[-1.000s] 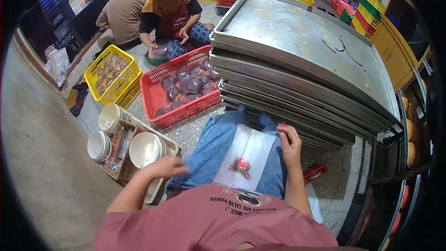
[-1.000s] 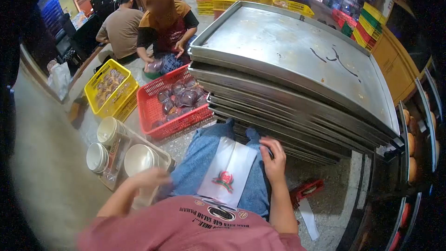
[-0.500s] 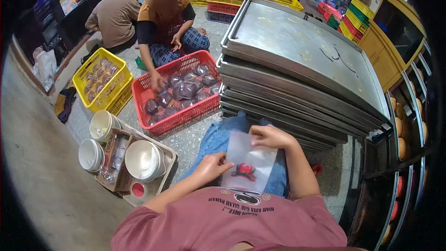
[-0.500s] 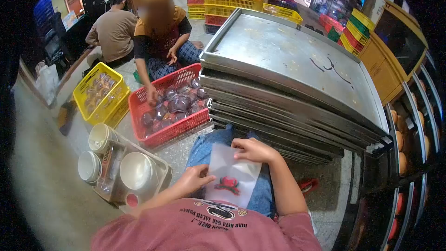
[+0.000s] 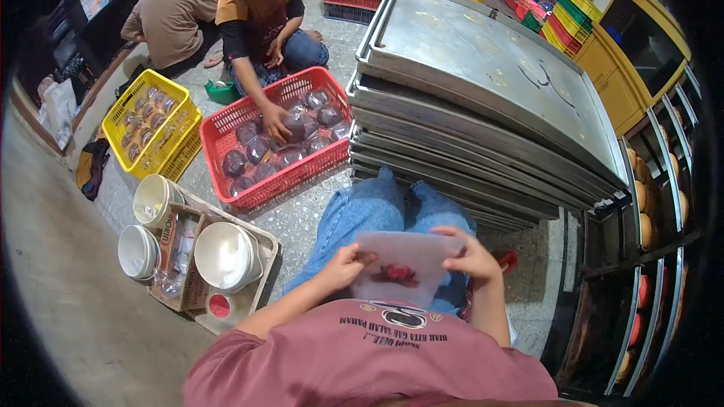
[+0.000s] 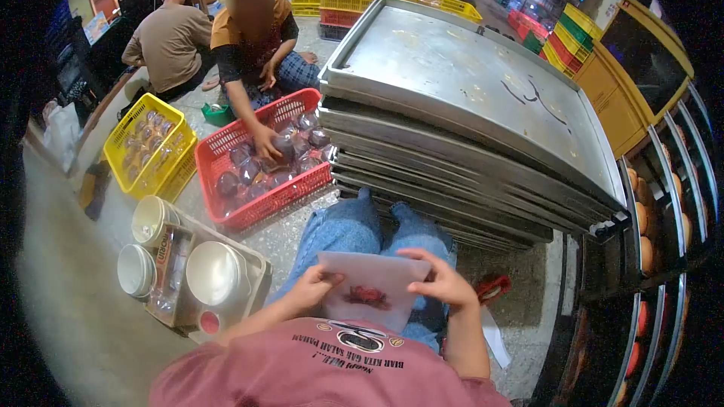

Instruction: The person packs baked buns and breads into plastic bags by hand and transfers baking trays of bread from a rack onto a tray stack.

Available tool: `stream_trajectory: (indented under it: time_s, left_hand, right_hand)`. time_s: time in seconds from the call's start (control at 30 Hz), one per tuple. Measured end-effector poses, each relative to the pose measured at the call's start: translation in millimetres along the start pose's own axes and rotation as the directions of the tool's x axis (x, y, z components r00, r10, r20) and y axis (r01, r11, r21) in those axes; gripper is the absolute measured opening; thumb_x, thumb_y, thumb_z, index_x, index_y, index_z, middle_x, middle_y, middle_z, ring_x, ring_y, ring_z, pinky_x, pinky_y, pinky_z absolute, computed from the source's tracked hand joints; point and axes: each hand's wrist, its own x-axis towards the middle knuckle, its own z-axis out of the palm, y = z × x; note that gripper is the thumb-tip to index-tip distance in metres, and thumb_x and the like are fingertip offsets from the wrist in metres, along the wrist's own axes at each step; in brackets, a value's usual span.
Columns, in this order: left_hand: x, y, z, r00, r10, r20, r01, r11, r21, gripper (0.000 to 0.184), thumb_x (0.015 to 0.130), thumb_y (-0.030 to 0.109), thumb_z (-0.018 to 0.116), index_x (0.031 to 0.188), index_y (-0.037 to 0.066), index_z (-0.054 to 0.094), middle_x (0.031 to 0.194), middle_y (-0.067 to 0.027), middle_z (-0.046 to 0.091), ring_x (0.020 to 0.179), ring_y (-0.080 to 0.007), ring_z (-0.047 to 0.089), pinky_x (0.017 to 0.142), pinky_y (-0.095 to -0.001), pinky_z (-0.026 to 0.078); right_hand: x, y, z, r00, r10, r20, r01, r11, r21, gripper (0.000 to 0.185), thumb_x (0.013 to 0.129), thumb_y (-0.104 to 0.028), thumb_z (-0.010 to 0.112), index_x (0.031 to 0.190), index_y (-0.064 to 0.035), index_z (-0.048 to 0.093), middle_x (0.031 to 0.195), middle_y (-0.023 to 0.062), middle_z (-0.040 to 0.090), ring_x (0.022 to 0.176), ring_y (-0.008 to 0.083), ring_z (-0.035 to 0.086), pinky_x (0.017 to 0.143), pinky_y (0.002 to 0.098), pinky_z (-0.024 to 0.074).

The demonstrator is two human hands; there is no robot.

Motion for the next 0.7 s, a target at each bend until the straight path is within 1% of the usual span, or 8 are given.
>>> stream_trajectory:
  time_s: [0.07, 0.1, 0.2, 0.3, 0.4, 0.47, 0.63, 0.7]
  left_hand:
    - [0, 12, 4, 0.983, -0.159, 0.087, 0.16, 0.987, -0.006, 0.026, 0.085, 0.015, 0.056, 0.106, 0.0, 0.053, 0.099, -0.0066, 0.06, 0.09, -0.0142, 0.056, 0.078, -0.0286, 0.045]
    - [1, 16, 5, 0.983, -0.161, 0.087, 0.162, 0.987, -0.009, 0.026, 0.085, 0.015, 0.056, 0.106, 0.0, 0.053, 0.099, -0.0066, 0.06, 0.09, -0.0142, 0.056, 0.078, -0.0286, 0.045]
    - [1, 17, 3, 0.985, -0.161, 0.069, 0.151, 0.98, 0.127, 0.031, 0.085, 0.015, 0.056, 0.111, 0.001, 0.05, 0.102, -0.0051, 0.057, 0.095, -0.0123, 0.052, 0.082, -0.029, 0.043]
    - [3, 15, -3, 0.975, -0.206, 0.086, 0.188, 0.964, 0.186, 0.034, 0.084, 0.015, 0.057, 0.113, 0.001, 0.048, 0.102, -0.0053, 0.057, 0.095, -0.0133, 0.053, 0.082, -0.0291, 0.043]
    - [2, 21, -2, 0.972, -0.223, 0.067, 0.209, 0.963, 0.17, 0.032, 0.084, 0.015, 0.057, 0.112, 0.001, 0.049, 0.1, -0.0042, 0.058, 0.094, -0.0128, 0.053, 0.081, -0.0284, 0.043]
    - [5, 19, -5, 0.992, -0.128, -0.009, 0.127, 0.992, -0.013, 0.029, 0.084, 0.015, 0.057, 0.109, 0.001, 0.052, 0.099, -0.0038, 0.058, 0.092, -0.0121, 0.053, 0.08, -0.0281, 0.043]
    - [7, 19, -13, 0.989, -0.091, -0.113, 0.092, 0.996, 0.003, 0.019, 0.083, 0.01, 0.058, 0.1, 0.001, 0.054, 0.093, -0.0035, 0.059, 0.086, -0.0107, 0.055, 0.076, -0.0257, 0.044]
    - [9, 24, -15, 0.977, 0.022, -0.213, -0.015, 0.999, 0.037, 0.014, 0.082, 0.007, 0.058, 0.094, 0.001, 0.055, 0.088, -0.0038, 0.06, 0.082, -0.0106, 0.056, 0.074, -0.0246, 0.045]
  right_hand:
    - [-2, 15, 10, 1.0, -0.027, 0.011, 0.029, 0.852, -0.523, 0.044, 0.073, -0.018, 0.069, 0.111, -0.0015, 0.053, 0.106, 0.0067, 0.058, 0.094, 0.0154, 0.055, 0.08, 0.029, 0.0435]
    - [0, 21, 10, 0.998, 0.059, -0.006, -0.054, 0.855, -0.516, 0.034, 0.075, -0.018, 0.067, 0.103, -0.0003, 0.058, 0.095, 0.0077, 0.063, 0.084, 0.0157, 0.058, 0.074, 0.0285, 0.0451]
    - [0, 31, 10, 0.998, 0.001, -0.066, -0.038, 0.819, -0.572, 0.024, 0.077, -0.017, 0.065, 0.094, 0.0002, 0.061, 0.083, 0.009, 0.065, 0.075, 0.015, 0.059, 0.068, 0.0284, 0.0459]
    - [2, 16, 20, 0.993, 0.07, -0.097, -0.113, 0.809, -0.577, 0.02, 0.078, -0.016, 0.063, 0.089, 0.0004, 0.062, 0.081, 0.0107, 0.064, 0.072, 0.0151, 0.059, 0.065, 0.028, 0.0457]
    - [1, 13, 18, 1.0, -0.023, 0.007, 0.022, 0.801, -0.598, 0.019, 0.078, -0.016, 0.063, 0.087, 0.0006, 0.062, 0.079, 0.0099, 0.064, 0.069, 0.0155, 0.059, 0.063, 0.0271, 0.0452]
    - [-1, 9, 20, 1.0, 0.004, -0.029, -0.021, 0.775, -0.632, 0.019, 0.078, -0.017, 0.063, 0.086, 0.0003, 0.062, 0.078, 0.01, 0.064, 0.069, 0.0159, 0.058, 0.063, 0.0272, 0.0451]
    - [-3, 19, 19, 0.996, 0.018, -0.086, -0.068, 0.779, -0.623, 0.02, 0.078, -0.018, 0.063, 0.086, -0.0002, 0.062, 0.076, 0.0101, 0.063, 0.066, 0.0163, 0.058, 0.061, 0.0274, 0.0446]
    - [-3, 21, 20, 0.989, 0.012, -0.145, -0.099, 0.786, -0.61, 0.021, 0.077, -0.018, 0.064, 0.086, 0.0003, 0.062, 0.074, 0.0102, 0.063, 0.065, 0.017, 0.057, 0.061, 0.0271, 0.0444]
